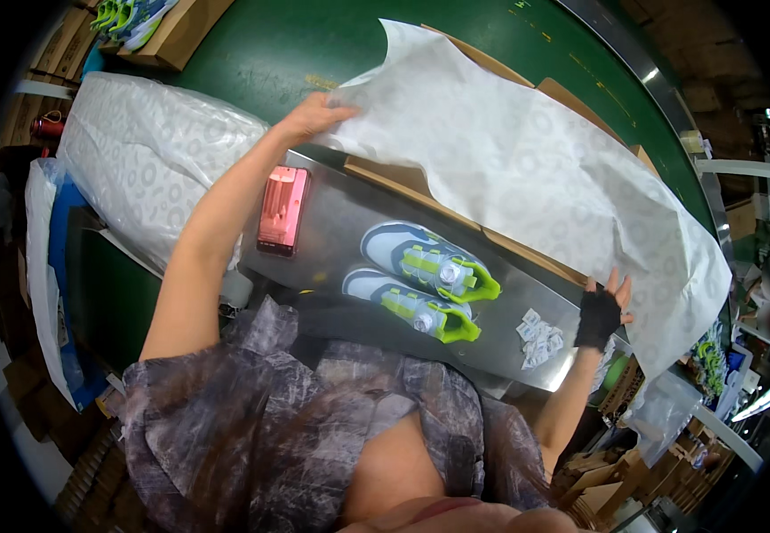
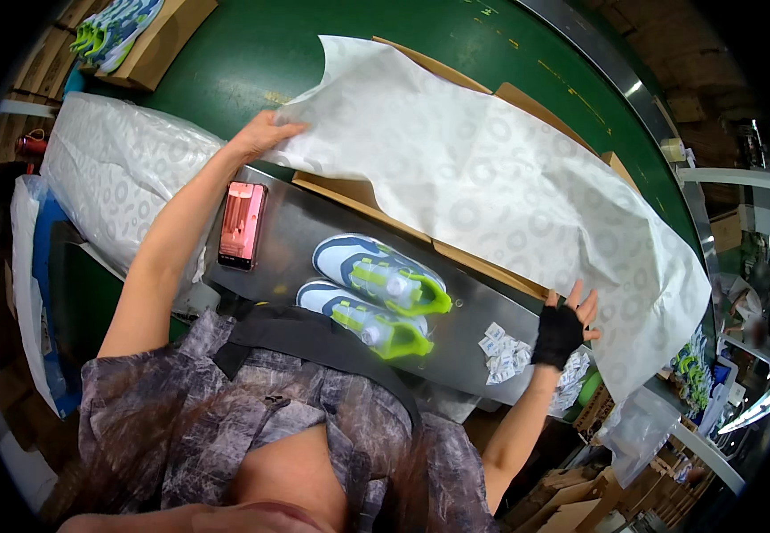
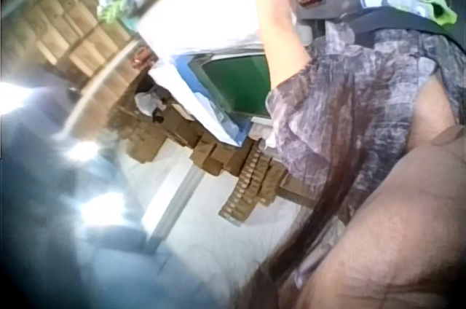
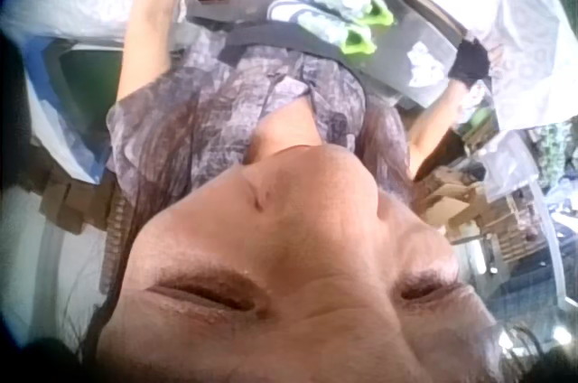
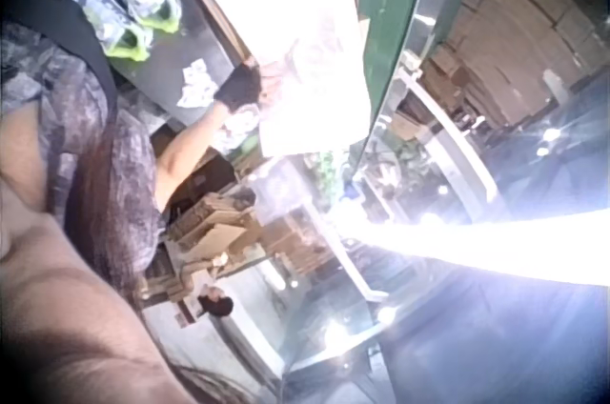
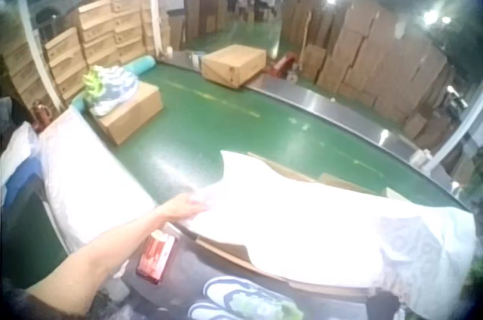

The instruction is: The person repeatedly places pairs of blue and green sneakers into cardboard boxes lined with white tissue paper. They fold the tissue over the shoes, close the box flaps, and move the packed boxes aside. The process is repeated for multiple pairs of shoes.

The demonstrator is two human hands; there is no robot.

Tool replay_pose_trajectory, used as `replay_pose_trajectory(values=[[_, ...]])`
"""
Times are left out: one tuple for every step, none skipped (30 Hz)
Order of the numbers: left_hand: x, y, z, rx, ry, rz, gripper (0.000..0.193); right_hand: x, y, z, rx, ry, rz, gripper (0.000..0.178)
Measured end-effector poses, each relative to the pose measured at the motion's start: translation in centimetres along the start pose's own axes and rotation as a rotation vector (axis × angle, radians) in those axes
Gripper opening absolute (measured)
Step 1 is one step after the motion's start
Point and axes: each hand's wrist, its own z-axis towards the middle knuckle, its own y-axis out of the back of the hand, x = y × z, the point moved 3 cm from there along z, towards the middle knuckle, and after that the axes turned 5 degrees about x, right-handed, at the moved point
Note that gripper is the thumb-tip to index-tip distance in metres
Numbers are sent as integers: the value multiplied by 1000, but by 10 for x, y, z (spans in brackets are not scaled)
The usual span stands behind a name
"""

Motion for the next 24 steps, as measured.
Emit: replay_pose_trajectory(values=[[2, 2, -8, -29, 14, 9, 36, 16, 19, -9, -81, 135, 192, 39], [1, 4, -15, -48, 28, 20, 35, 41, 47, -26, -160, 259, 381, 31], [-1, 7, -20, -65, 38, 34, 35, 62, 55, -49, 25, 531, 713, 15], [1, 4, -19, -64, 26, 66, 35, 98, 41, -77, 619, 848, 196, 9], [9, -1, -16, -57, 9, 89, 35, 117, 66, -109, 532, 869, 654, 17], [17, -10, -11, -42, -13, 117, 35, 132, 56, -143, 320, 890, 651, 12], [23, -19, -5, -29, -89, 124, 34, 145, 46, -168, 115, 909, 636, 8], [23, -30, -6, -7, -43, 125, 34, 153, 50, -168, 120, 885, 646, 7], [23, -40, -6, 1, -106, 162, 33, 159, 57, -159, 112, 867, 650, 6], [20, -49, -5, 11, -170, 207, 33, 162, 64, -149, 102, 842, 659, 6], [17, -53, -5, 22, -199, 208, 33, 159, 75, -136, 128, 904, 696, 6], [14, -50, -8, -10, -210, 240, 33, 158, 88, -126, 107, 950, 712, 10], [11, -40, -11, -44, -224, 270, 33, 156, 100, -112, 207, 944, 697, 14], [6, -31, -11, -64, -242, 290, 32, 154, 114, -98, 311, 925, 670, 19], [-5, -25, -18, -26, -260, 267, 31, 147, 122, -80, 329, 841, 777, 24], [-16, -19, -25, -21, -289, 234, 29, 142, 124, -62, 343, 761, 886, 28], [-28, -12, -31, -11, -249, 241, 29, 141, 120, -41, 301, 592, 1179, 32], [-40, -4, -39, -10, -204, 248, 29, 150, 112, -24, 658, 244, 1665, 30], [-48, 4, -43, -17, -195, 242, 28, 162, 127, 0, 639, 131, 1664, 27], [-58, 10, -41, -13, -196, 236, 28, 168, 118, 16, 559, 45, 1712, 25], [-75, 9, -41, -7, -200, 230, 27, 174, 97, 34, 506, -72, 1757, 26], [-96, 1, -42, 71, -75, 196, 27, 185, 62, 48, 333, -65, 1735, 29], [-115, -7, -44, 125, -99, 138, 30, 197, 44, 59, 305, -78, 1528, 30], [-131, -21, -43, 187, -128, 82, 33, 215, 8, 68, 194, -63, 1473, 20]])
